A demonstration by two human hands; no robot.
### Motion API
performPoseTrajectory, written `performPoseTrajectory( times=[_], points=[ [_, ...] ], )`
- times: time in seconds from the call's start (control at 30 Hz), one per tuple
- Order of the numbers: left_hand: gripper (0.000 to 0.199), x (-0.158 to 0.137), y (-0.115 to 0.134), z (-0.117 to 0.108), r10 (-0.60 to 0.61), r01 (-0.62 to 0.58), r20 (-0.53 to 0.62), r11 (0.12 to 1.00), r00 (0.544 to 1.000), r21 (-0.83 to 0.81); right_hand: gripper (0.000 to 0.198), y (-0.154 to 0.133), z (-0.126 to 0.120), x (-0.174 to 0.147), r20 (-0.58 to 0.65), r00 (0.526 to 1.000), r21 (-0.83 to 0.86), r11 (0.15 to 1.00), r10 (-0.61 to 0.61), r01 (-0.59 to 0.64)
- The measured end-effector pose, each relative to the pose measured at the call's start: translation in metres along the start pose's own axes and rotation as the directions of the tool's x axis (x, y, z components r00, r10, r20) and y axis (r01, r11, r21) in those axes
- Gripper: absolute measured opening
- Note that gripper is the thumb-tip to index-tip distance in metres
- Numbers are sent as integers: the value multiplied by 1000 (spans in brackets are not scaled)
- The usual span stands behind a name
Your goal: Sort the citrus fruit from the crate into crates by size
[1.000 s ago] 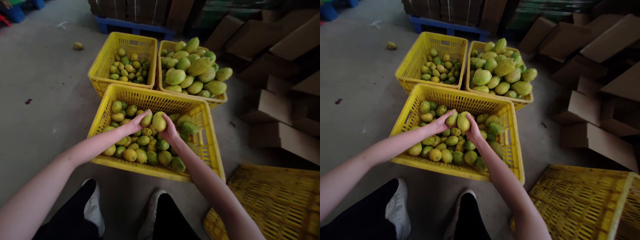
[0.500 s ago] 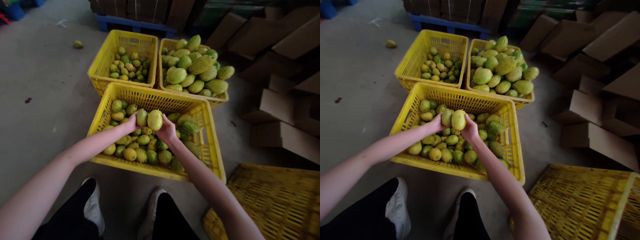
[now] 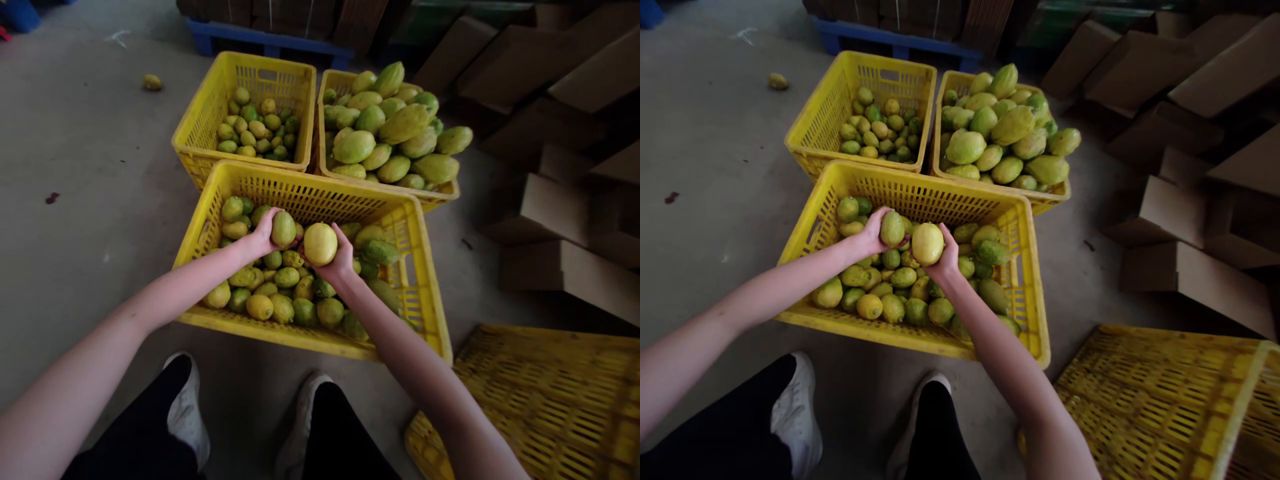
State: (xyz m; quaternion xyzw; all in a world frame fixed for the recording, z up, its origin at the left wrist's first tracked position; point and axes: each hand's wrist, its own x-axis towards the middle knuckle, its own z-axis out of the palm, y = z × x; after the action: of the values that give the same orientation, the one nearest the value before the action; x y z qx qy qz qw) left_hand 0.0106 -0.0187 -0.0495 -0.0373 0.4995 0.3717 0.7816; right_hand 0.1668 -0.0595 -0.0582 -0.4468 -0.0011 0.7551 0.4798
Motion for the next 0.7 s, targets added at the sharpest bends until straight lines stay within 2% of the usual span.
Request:
performPoseTrajectory(
  times=[0.07, 0.2, 0.3, 0.4, 0.6, 0.7],
  points=[
    [30, -4, -1, 2, -25, 26, -16, 999, 1000, 46, 30, 2, 1, 1, -27, 1000, -6, 1000, 0, 0],
    [39, -11, 2, 6, -35, 35, -33, 999, 999, 1, 30, 5, 6, 4, -116, 993, -18, 999, -34, 32],
    [32, -10, 7, 8, 4, -4, -45, 1000, 999, 7, 32, 3, 8, 5, -145, 986, -19, 997, -82, 80],
    [23, -8, 12, 7, 47, -47, -7, 999, 999, 14, 39, 0, 7, 3, -144, 985, -27, 995, -98, 96],
    [35, -9, 10, 3, -20, 20, 5, 999, 1000, -42, 34, -3, 7, -2, -178, 982, -27, 998, -61, 58],
    [28, -5, 9, -1, -6, 5, -23, 999, 1000, -46, 33, -2, 6, -2, -181, 983, -9, 999, -43, 42]
  ],
)
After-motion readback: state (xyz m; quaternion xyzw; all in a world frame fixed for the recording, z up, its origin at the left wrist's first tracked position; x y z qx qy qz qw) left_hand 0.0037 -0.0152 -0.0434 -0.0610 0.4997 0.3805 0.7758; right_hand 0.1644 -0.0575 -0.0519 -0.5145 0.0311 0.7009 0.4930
